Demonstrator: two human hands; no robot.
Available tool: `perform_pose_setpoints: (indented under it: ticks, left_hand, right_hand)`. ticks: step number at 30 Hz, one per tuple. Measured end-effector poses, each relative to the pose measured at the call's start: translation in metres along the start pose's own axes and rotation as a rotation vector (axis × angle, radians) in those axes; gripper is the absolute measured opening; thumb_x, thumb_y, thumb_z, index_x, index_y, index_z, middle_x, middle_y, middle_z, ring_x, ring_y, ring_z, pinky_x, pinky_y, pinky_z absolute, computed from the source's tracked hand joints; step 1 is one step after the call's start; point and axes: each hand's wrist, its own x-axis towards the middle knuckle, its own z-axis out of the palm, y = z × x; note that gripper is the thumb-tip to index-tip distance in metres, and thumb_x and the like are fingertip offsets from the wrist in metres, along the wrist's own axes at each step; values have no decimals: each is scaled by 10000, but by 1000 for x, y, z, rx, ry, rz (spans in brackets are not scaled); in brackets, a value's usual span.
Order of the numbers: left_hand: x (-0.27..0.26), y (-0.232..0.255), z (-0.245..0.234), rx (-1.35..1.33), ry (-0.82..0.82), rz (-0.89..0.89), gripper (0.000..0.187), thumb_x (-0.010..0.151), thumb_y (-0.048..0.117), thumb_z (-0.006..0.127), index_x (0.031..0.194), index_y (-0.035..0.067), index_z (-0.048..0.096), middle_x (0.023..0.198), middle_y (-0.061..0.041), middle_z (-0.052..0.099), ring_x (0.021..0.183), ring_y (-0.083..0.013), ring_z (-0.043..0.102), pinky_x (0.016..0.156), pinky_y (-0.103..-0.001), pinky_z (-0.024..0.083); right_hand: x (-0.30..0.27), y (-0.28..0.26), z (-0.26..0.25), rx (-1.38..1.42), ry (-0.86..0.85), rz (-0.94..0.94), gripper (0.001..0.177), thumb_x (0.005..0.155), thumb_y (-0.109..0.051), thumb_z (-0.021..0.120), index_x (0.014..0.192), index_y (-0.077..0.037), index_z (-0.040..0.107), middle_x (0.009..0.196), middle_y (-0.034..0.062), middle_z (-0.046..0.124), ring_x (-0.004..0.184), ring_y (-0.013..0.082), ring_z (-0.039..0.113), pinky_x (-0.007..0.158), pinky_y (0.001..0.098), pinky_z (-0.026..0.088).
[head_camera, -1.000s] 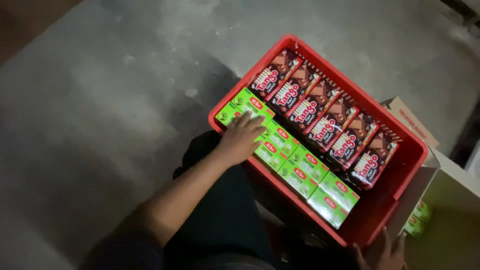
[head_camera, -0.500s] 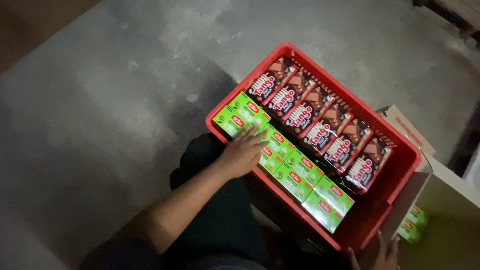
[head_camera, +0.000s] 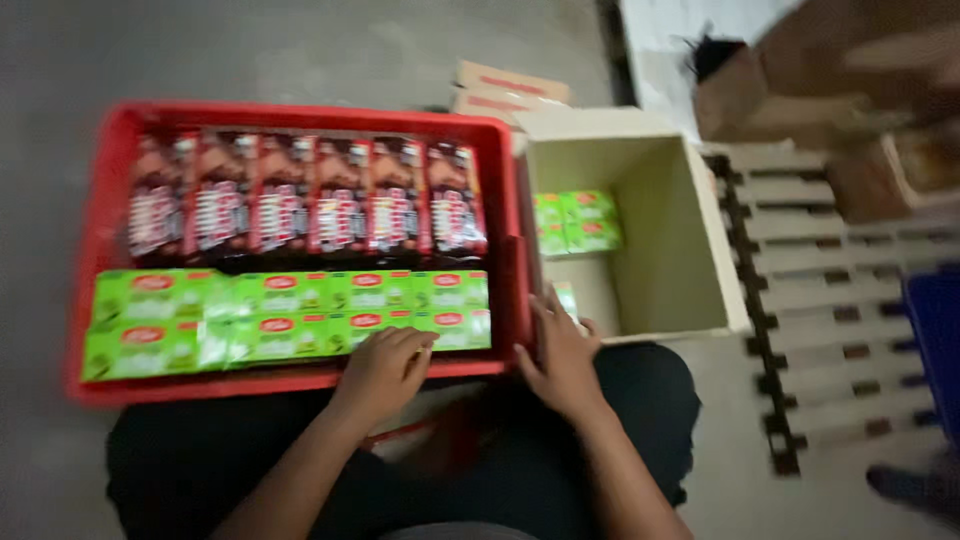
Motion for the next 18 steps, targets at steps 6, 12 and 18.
perform_pose_setpoints:
  ticks: [6, 12, 18]
  left_hand:
    - [44, 7, 33, -101, 26, -74, 161, 910, 172, 678, 1060, 149, 732, 861, -99, 664, 865, -384, 686, 786, -481, 563]
    - [51, 29, 19, 12, -184, -320, 206, 944, 326, 608, 955, 156, 722, 781, -13, 619, 779, -239, 600, 656, -428, 419]
    - [64, 37, 11, 20, -209, -337, 105, 911, 223, 648, 854, 163, 712, 742, -12, 680, 725, -254, 586, 717, -437, 449]
  right_hand:
    - [-5, 3, -6, 331, 67, 48, 661, 942, -227, 671, 1525, -85, 392, 1562, 160, 480, 1433, 319, 468, 1132, 540, 206]
    - [33, 62, -30, 569, 119, 53, 299, 938, -105, 635, 1235, -72, 634, 1066, 93, 682, 972, 222, 674, 890, 354, 511]
    - [128, 142, 0, 110, -506, -39, 476, 954, -297, 605, 1405, -154, 553, 1453, 138, 560, 1225, 402, 579, 966, 526, 474]
